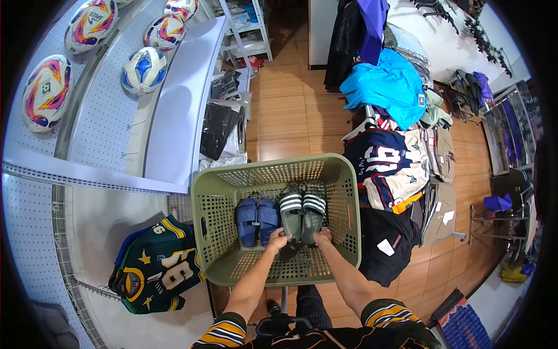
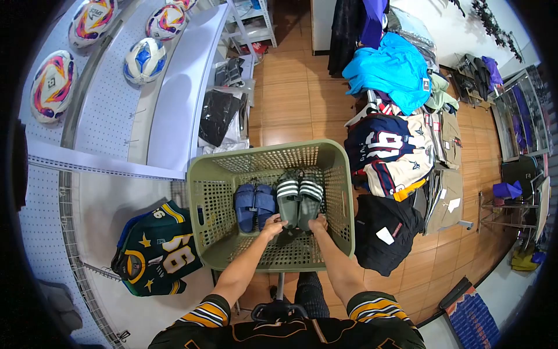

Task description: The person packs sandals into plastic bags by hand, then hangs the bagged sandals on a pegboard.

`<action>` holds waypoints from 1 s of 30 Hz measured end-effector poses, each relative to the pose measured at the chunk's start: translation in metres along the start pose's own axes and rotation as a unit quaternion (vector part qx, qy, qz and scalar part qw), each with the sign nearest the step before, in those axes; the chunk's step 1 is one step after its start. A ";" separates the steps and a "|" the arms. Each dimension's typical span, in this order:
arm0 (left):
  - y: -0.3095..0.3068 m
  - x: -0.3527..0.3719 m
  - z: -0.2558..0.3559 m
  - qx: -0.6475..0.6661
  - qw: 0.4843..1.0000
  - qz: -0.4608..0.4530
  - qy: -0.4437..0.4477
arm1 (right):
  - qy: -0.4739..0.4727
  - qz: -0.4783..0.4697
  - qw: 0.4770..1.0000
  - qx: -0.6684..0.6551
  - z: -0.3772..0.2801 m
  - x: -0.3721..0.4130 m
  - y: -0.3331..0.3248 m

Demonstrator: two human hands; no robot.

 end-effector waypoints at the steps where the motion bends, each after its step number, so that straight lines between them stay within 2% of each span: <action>1: -0.006 0.009 0.004 -0.026 0.999 0.026 0.000 | -0.005 0.000 1.000 0.000 -0.005 0.003 -0.002; 3: -0.014 0.016 0.005 -0.050 0.997 0.053 0.005 | 0.022 -0.064 0.995 -0.071 -0.008 0.007 0.002; 4: -0.019 0.010 0.000 -0.058 0.996 0.065 0.012 | 0.016 -0.063 0.995 -0.071 -0.007 0.004 0.000; 6: -0.025 0.014 -0.002 -0.065 0.994 0.080 0.025 | 0.016 -0.112 0.979 -0.169 -0.011 0.014 0.003; 9: -0.028 0.041 0.005 -0.003 0.992 0.095 0.083 | -0.014 -0.131 0.971 -0.198 -0.026 0.055 -0.010; 11: -0.029 0.054 0.001 0.109 0.982 0.090 0.121 | -0.030 -0.149 0.963 -0.221 -0.037 0.103 -0.024; 13: -0.039 0.106 0.015 0.098 0.980 0.094 0.144 | -0.047 -0.172 0.954 -0.241 -0.042 0.128 -0.020; 15: -0.045 0.148 0.020 0.143 0.965 0.076 0.205 | -0.116 -0.143 0.950 -0.252 -0.036 0.145 -0.019; 16: -0.048 0.176 0.023 0.182 0.954 0.061 0.232 | -0.137 -0.197 0.931 -0.274 -0.049 0.185 -0.021; 17: -0.052 0.204 0.023 0.186 0.951 0.068 0.239 | -0.146 -0.203 0.930 -0.270 -0.051 0.208 -0.019; 19: -0.070 0.257 0.023 0.149 0.918 0.168 0.326 | -0.227 -0.208 0.899 -0.312 -0.062 0.261 -0.016; 20: -0.083 0.266 0.012 0.110 0.894 0.239 0.363 | -0.246 -0.205 0.904 -0.282 -0.067 0.292 -0.018; 21: -0.091 0.284 0.003 0.113 0.890 0.246 0.368 | -0.254 -0.211 0.902 -0.280 -0.065 0.311 -0.011; 23: -0.114 0.345 -0.004 0.059 0.828 0.358 0.427 | -0.371 -0.204 0.863 -0.276 -0.071 0.354 -0.003; 24: -0.123 0.365 -0.014 0.084 0.830 0.349 0.427 | -0.422 -0.187 0.855 -0.238 -0.074 0.378 0.000; 27: -0.155 0.427 -0.044 0.114 0.793 0.373 0.468 | -0.427 -0.226 0.833 -0.269 -0.074 0.447 0.022; 28: -0.167 0.454 -0.054 0.067 0.750 0.444 0.485 | -0.447 -0.233 0.819 -0.272 -0.076 0.477 0.028; 30: -0.187 0.492 -0.080 0.074 0.737 0.478 0.473 | -0.483 -0.253 0.800 -0.250 -0.077 0.516 0.048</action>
Point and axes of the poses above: each hand's wrist, its own x-axis away from the middle knuckle, its own y-axis out of the palm, z = x × y, the point moved 7 cm from there along -x, towards the middle knuckle, and after that the axes turned 14 degrees about -x, right-handed, at the moved point
